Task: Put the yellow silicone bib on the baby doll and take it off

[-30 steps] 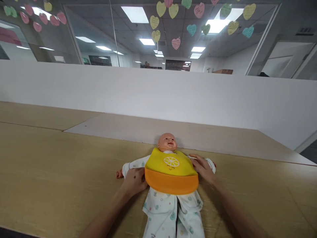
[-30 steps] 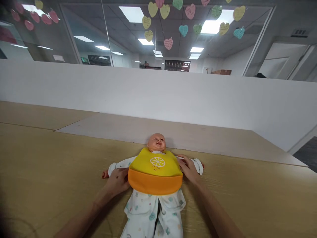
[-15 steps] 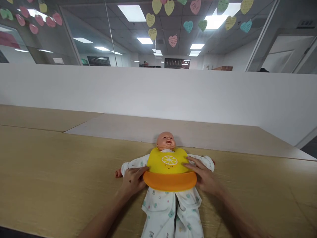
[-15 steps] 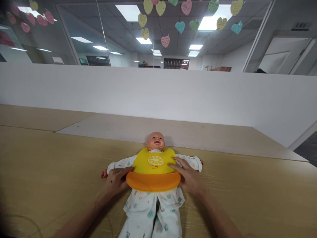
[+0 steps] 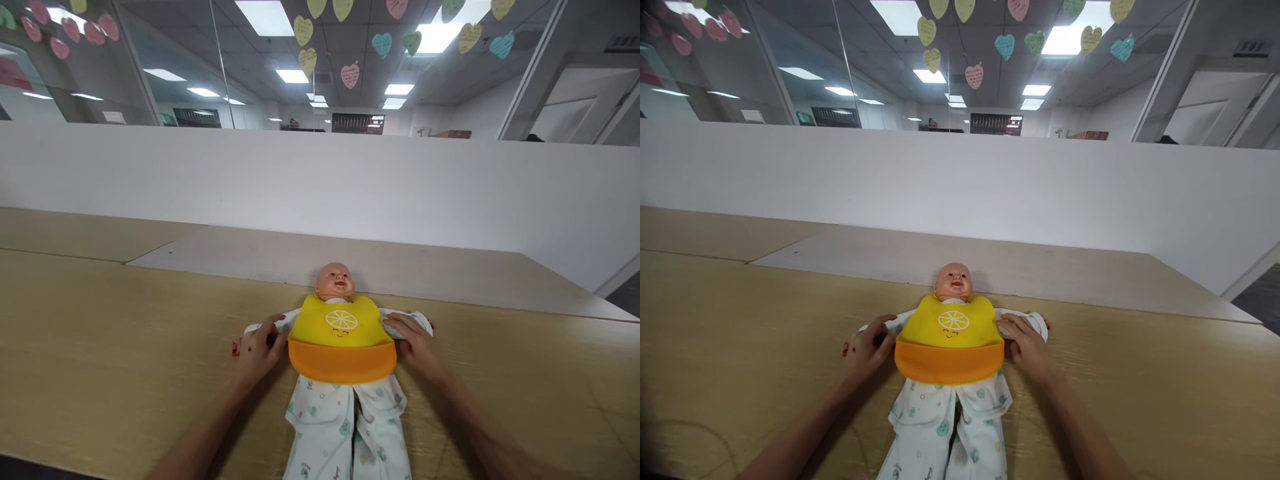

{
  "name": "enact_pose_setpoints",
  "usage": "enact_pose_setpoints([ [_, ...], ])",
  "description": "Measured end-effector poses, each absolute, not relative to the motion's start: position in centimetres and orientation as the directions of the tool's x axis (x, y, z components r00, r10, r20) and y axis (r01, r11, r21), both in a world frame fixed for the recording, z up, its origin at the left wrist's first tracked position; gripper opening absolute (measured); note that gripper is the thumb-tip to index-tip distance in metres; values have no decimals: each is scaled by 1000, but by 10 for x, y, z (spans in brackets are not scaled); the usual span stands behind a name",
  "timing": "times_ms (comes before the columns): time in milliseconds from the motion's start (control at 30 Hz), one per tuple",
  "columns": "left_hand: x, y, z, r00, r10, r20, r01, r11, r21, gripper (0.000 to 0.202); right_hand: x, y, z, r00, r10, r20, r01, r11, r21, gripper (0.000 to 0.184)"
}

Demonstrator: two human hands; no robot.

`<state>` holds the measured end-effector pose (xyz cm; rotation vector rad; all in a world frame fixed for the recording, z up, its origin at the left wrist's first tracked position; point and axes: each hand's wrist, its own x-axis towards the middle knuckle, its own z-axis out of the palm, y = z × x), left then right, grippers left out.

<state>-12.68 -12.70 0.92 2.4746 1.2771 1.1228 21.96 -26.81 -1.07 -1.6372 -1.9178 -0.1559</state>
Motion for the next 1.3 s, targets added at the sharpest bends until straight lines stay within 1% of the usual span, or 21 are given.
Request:
enact_pose_setpoints([
  [100, -127, -123, 8, 254, 836, 487, 654, -520, 550, 32, 230, -264, -24, 86, 814, 574, 935, 133, -328, 46],
  [200, -124, -121, 4, 255, 863, 437, 641, -489, 591, 30, 231, -261, -32, 143, 790, 596, 918, 118, -378, 32],
  [367, -118, -119, -6, 302, 858, 415, 592, -510, 624, 27, 220, -258, -34, 154, 826, 542, 876, 140, -462, 30],
  [500, -116, -119, -6, 386, 839, 383, 548, -542, 637, 23, 214, -257, -36, 166, 832, 528, 856, 145, -497, 28],
  [700, -112, -121, -3, 537, 794, 285, 566, -589, 577, 24, 206, -257, -38, 170, 839, 517, 847, 144, -512, 29],
  [767, -110, -122, -4, 526, 802, 284, 568, -579, 585, 24, 203, -258, -37, 173, 841, 513, 843, 142, -519, 29],
  [800, -110, -123, -5, 497, 816, 296, 561, -562, 607, 23, 202, -258, -36, 177, 840, 513, 838, 145, -527, 29],
  [867, -110, -123, -5, 402, 859, 318, 515, -499, 697, 21, 201, -259, -34, 193, 831, 522, 824, 151, -546, 30],
  [900, -110, -121, -5, 339, 888, 311, 464, -445, 766, 21, 201, -260, -32, 207, 825, 526, 820, 147, -553, 30],
  [933, -110, -119, -3, 272, 919, 284, 387, -375, 843, 21, 202, -259, -29, 230, 815, 532, 818, 134, -559, 29],
  [1000, -107, -108, 4, 175, 969, 174, 162, -203, 966, 20, 205, -255, -22, 301, 791, 534, 810, 84, -581, 26],
  [1067, -97, -92, 14, 153, 987, 53, -56, -45, 997, 18, 209, -242, -11, 387, 779, 494, 765, 28, -643, 25],
  [1100, -91, -83, 19, 161, 987, 11, -125, 9, 992, 18, 210, -231, -6, 427, 779, 460, 725, 9, -688, 26],
  [1133, -82, -73, 24, 185, 983, -5, -145, 32, 989, 18, 212, -219, 0, 455, 785, 420, 677, 2, -736, 27],
  [1167, -73, -64, 28, 211, 977, -28, -118, 54, 992, 16, 213, -204, 5, 470, 794, 386, 629, 6, -778, 27],
  [1200, -64, -55, 31, 258, 962, -84, -74, 107, 992, 16, 213, -188, 9, 466, 810, 356, 588, 18, -809, 26],
  [1267, -45, -40, 35, 392, 890, -232, 59, 227, 972, 12, 210, -158, 16, 414, 857, 306, 542, 38, -840, 26],
  [1300, -36, -34, 35, 421, 871, -252, 85, 239, 967, 10, 207, -145, 18, 378, 878, 292, 539, 47, -841, 26],
])
